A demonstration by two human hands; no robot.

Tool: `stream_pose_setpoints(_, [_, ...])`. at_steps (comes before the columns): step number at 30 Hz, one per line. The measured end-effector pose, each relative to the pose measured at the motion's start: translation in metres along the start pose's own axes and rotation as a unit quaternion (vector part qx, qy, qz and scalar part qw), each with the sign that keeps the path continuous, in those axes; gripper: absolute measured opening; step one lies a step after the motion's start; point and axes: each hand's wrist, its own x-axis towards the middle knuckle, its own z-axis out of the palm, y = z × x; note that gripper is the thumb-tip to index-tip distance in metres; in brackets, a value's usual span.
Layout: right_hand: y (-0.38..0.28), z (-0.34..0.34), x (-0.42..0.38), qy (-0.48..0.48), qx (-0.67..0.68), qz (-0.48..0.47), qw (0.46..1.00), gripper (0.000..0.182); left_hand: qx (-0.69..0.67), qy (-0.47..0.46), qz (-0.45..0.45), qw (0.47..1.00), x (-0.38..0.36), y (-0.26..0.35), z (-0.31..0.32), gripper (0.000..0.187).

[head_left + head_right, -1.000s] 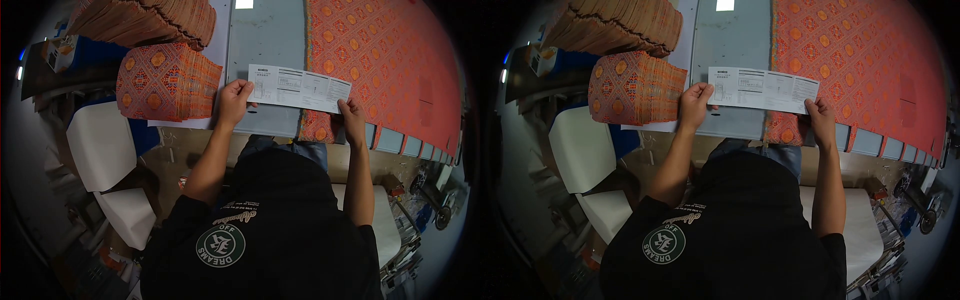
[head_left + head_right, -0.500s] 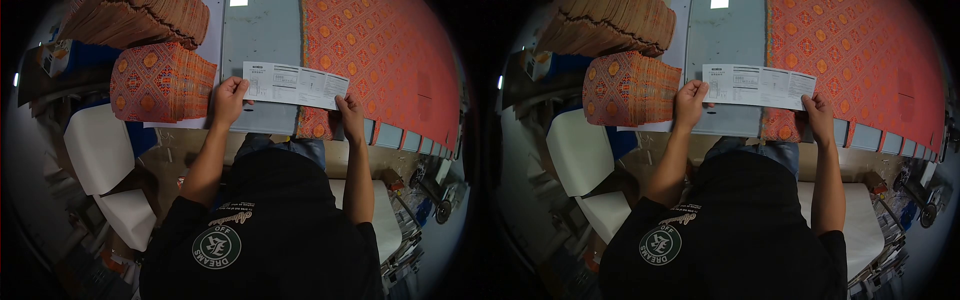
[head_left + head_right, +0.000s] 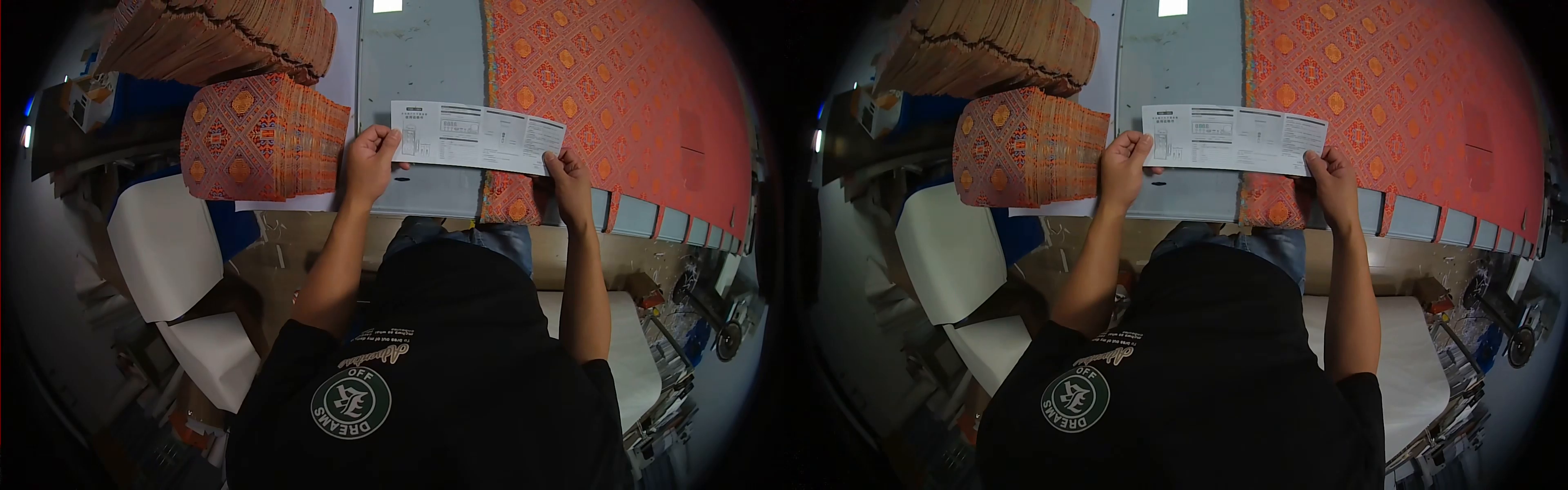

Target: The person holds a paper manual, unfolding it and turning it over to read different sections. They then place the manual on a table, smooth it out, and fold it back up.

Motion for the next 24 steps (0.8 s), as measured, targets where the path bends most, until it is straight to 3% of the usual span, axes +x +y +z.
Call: stream_pose_setpoints(24, [0.0038,0.0000,0.0004,-0.004,0.011,-0.009,1.000,0.018,-0.001,0.002,0.007,1.000,-0.0005,0.0000,0.0011,0.019])
